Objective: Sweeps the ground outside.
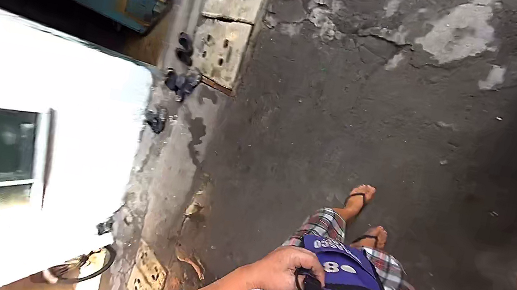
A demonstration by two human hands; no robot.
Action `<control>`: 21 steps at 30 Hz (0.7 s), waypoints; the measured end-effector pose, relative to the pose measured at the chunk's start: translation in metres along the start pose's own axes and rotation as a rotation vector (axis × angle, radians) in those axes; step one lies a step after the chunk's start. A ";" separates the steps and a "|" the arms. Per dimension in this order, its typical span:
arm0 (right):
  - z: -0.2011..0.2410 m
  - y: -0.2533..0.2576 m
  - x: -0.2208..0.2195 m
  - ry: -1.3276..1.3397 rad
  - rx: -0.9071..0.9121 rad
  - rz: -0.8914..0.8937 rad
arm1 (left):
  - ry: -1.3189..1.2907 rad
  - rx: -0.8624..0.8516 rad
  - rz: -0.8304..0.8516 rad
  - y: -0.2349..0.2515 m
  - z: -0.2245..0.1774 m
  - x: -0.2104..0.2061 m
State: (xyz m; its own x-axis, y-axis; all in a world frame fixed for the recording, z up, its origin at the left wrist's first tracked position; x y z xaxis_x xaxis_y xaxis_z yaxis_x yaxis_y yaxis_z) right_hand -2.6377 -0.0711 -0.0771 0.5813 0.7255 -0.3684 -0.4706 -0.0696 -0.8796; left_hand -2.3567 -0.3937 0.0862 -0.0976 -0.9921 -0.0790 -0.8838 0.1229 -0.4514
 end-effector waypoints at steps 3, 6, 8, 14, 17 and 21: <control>-0.038 -0.058 -0.017 -0.312 -0.010 -0.062 | -0.040 0.037 -0.028 0.000 0.006 0.005; -0.085 -0.108 -0.036 -0.401 -0.305 0.177 | -0.079 0.029 -0.033 0.010 0.012 0.003; -0.107 -0.112 -0.058 -0.331 -0.519 0.211 | -0.083 0.033 -0.010 0.020 0.006 -0.001; -0.083 0.007 -0.086 -0.504 -0.626 0.076 | -0.065 0.139 -0.014 0.046 -0.021 -0.025; -0.001 0.065 -0.056 -0.600 -0.427 0.052 | -0.071 0.185 -0.032 0.058 -0.027 -0.045; 0.125 0.102 0.013 -0.538 -0.059 -0.207 | -0.153 0.186 -0.022 0.089 -0.028 -0.082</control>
State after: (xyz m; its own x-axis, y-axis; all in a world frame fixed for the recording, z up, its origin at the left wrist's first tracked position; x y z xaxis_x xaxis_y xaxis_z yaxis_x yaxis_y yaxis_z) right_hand -2.7608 0.0172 -0.1337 0.2310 0.9729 0.0042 -0.3359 0.0838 -0.9382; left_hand -2.4399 -0.3022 0.0776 0.0039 -0.9809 -0.1947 -0.7843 0.1178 -0.6091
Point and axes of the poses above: each hand's wrist, its own y-axis towards the middle knuckle, its own x-axis out of the back of the hand, z = x × y, the point moved 2 cm from there along y, towards the middle knuckle, and after that the axes turned 3 degrees about -y, right-handed, at the moved point
